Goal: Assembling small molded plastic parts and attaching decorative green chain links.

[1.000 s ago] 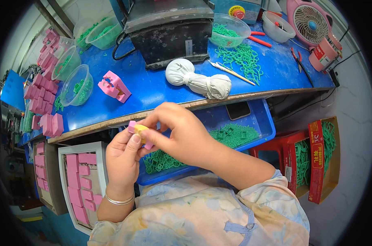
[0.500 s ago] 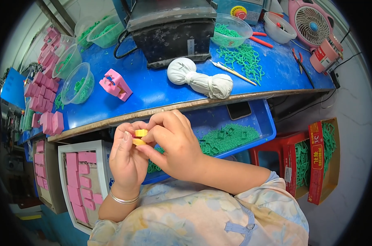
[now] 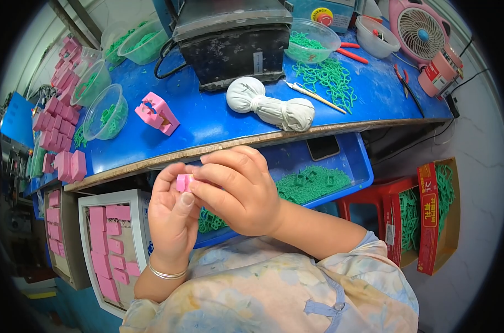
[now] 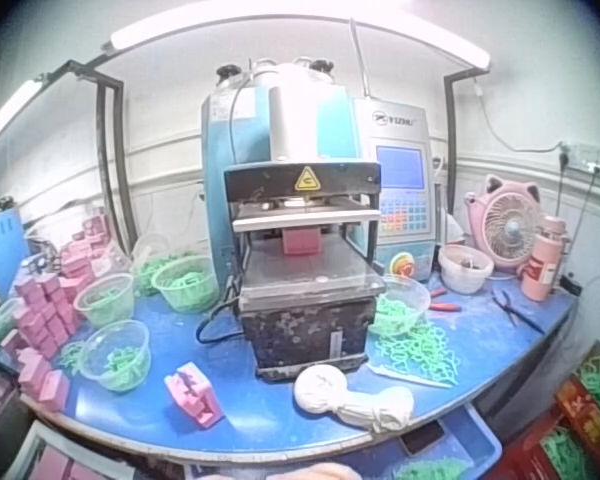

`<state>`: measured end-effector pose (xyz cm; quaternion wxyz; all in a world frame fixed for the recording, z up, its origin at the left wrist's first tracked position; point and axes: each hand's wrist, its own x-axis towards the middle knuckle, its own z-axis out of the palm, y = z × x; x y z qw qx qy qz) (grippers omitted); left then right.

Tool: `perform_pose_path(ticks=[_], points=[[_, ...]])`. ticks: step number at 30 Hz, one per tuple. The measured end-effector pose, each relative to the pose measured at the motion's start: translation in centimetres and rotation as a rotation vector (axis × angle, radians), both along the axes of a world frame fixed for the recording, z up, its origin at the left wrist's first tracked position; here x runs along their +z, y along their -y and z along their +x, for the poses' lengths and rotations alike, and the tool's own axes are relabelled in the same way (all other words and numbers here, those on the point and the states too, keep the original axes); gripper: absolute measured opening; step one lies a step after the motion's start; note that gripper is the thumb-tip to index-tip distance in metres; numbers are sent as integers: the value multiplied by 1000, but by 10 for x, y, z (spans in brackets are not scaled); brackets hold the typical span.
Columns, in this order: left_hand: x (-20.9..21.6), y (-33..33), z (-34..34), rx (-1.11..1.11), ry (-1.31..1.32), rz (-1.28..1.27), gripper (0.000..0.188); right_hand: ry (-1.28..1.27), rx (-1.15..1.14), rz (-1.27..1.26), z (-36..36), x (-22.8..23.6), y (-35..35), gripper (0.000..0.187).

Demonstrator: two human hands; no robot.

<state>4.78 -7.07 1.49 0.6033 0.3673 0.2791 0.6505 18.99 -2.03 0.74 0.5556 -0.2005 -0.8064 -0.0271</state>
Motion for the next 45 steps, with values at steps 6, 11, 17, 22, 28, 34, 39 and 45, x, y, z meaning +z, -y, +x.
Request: perform_pose_path(ticks=[6,11,17,22,28,34,39,45], points=[[-7,1,-8,20,10,-85,25,-9,190,-201,1,4,4,34],[-4,-1,-11,6,38,-35,23,-310,311,-638,5,9,17,32],[-5,1,-5,88,-126,-63,25,-490,517,-1197,3,17,23,26],[-2,6,-2,17,-193,179,35,-608,637,-1428,7,24,21,29],[-9,5,-7,-25,-285,147,37,-362,582,-1099,8,3,18,31],[-3,6,-2,6,-188,-12,38,-101,387,-696,13,6,13,46],[-4,0,-6,-23,-42,-23,44,41,392,-619,16,14,1,64],[-7,-8,-11,26,-186,52,45,58,311,-609,12,23,-15,41]])
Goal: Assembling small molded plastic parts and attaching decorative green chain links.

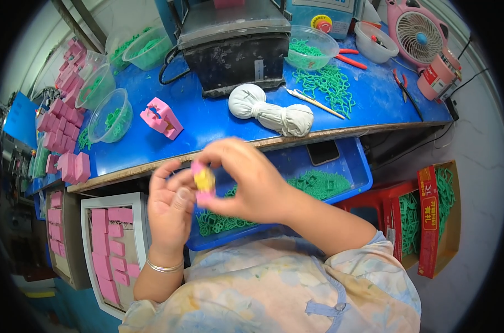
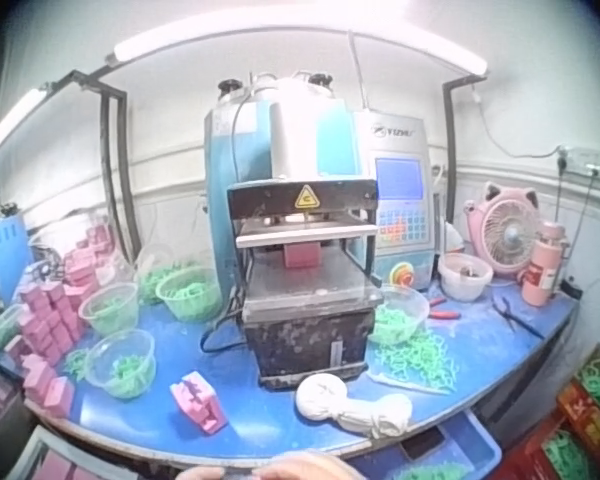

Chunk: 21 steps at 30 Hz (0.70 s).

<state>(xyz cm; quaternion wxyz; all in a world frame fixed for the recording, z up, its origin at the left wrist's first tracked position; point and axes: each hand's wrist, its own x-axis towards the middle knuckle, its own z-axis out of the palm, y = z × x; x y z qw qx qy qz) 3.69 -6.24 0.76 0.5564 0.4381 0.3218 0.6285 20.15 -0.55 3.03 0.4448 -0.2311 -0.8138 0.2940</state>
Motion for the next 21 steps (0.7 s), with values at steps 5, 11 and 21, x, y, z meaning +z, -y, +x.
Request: perform_pose_path(ticks=[5,11,21], points=[[9,-45,-36,636,-761,288,46,243,-493,400,-13,1,-45,39],[19,-85,-47,607,-903,241,59,718,-663,526,-20,7,-65,31],[19,-61,-70,426,-1035,521,34,313,-154,562,-14,-12,-32,40]])
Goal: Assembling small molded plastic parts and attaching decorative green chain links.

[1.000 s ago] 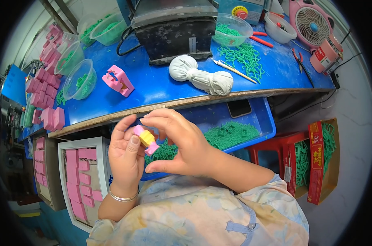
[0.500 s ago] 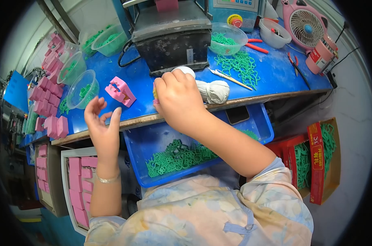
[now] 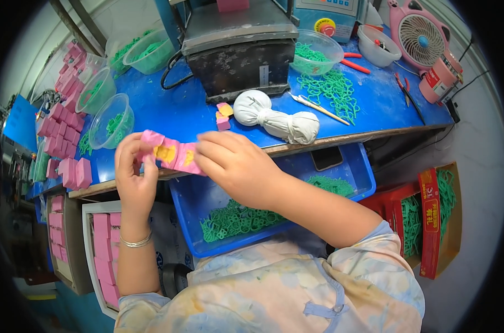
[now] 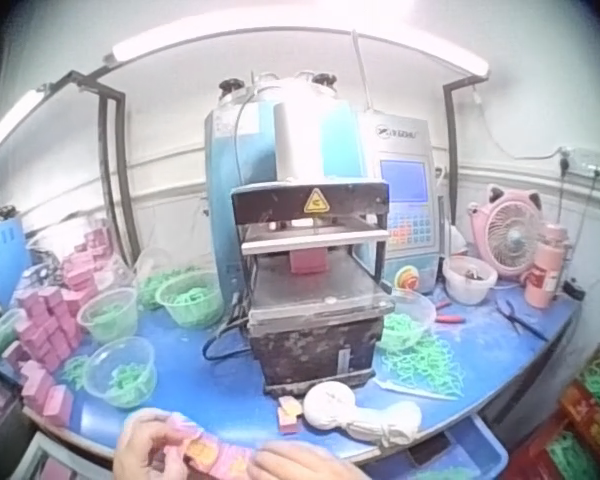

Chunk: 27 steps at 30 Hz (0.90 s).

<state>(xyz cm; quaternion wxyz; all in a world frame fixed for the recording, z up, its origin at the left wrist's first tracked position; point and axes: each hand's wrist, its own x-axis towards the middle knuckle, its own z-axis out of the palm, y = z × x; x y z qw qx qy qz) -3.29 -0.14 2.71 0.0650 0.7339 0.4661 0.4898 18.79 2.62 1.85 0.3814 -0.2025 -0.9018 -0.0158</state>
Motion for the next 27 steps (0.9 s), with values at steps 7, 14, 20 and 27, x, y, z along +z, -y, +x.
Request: perform_pose_path(ticks=[7,14,20,27], points=[[-9,9,10,219,-413,55,81,11,-69,-29,8,-35,28,42],[-10,14,27,118,-320,-140,95,21,-60,-70,12,-21,28,42],[-16,20,34,162,-270,-163,94,42,-735,90,48,20,-9,34],[-16,21,32,158,-264,-133,96,-120,-377,119,48,32,11,28]])
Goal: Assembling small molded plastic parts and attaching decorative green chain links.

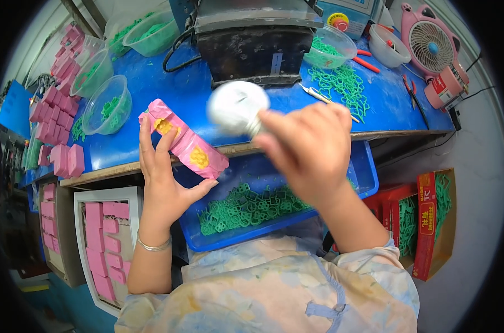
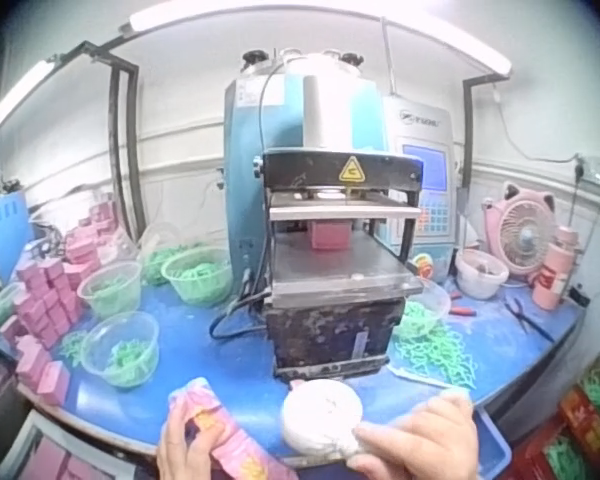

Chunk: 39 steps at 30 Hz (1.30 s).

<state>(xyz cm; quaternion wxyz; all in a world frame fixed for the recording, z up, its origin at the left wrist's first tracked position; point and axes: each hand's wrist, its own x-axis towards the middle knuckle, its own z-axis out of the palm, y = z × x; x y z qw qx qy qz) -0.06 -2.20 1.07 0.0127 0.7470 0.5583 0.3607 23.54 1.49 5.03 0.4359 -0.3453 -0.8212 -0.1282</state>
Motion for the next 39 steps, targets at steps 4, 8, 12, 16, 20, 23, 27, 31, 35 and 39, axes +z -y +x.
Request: perform_pose_path(ticks=[4,8,12,16,20,23,27,31,35,39], points=[[-8,-4,0,-3,-10,122,109,144,241,-107,-35,-17,21,28],[-14,-3,-6,7,39,117,117,153,287,-78,-38,-3,16,25],[-5,-3,2,-110,273,72,113,110,279,-75,-43,-18,15,24],[-7,2,-1,-90,90,68,98,64,294,-217,-32,-19,4,21],[-10,3,-2,-68,22,122,71,-407,-66,-199,-6,-10,-20,16],[-18,1,-2,9,20,98,81,-154,-308,-127,5,-9,-33,16],[-16,-4,9,18,28,79,86,77,-189,21,-15,-15,-35,29],[-15,2,15,38,-48,103,85,163,-207,-200,-52,-13,-41,42],[-11,7,11,40,-138,219,75,158,-303,-354,-66,-18,-51,38],[-10,14,12,57,-24,162,69,32,-155,-328,-61,-30,-54,24]])
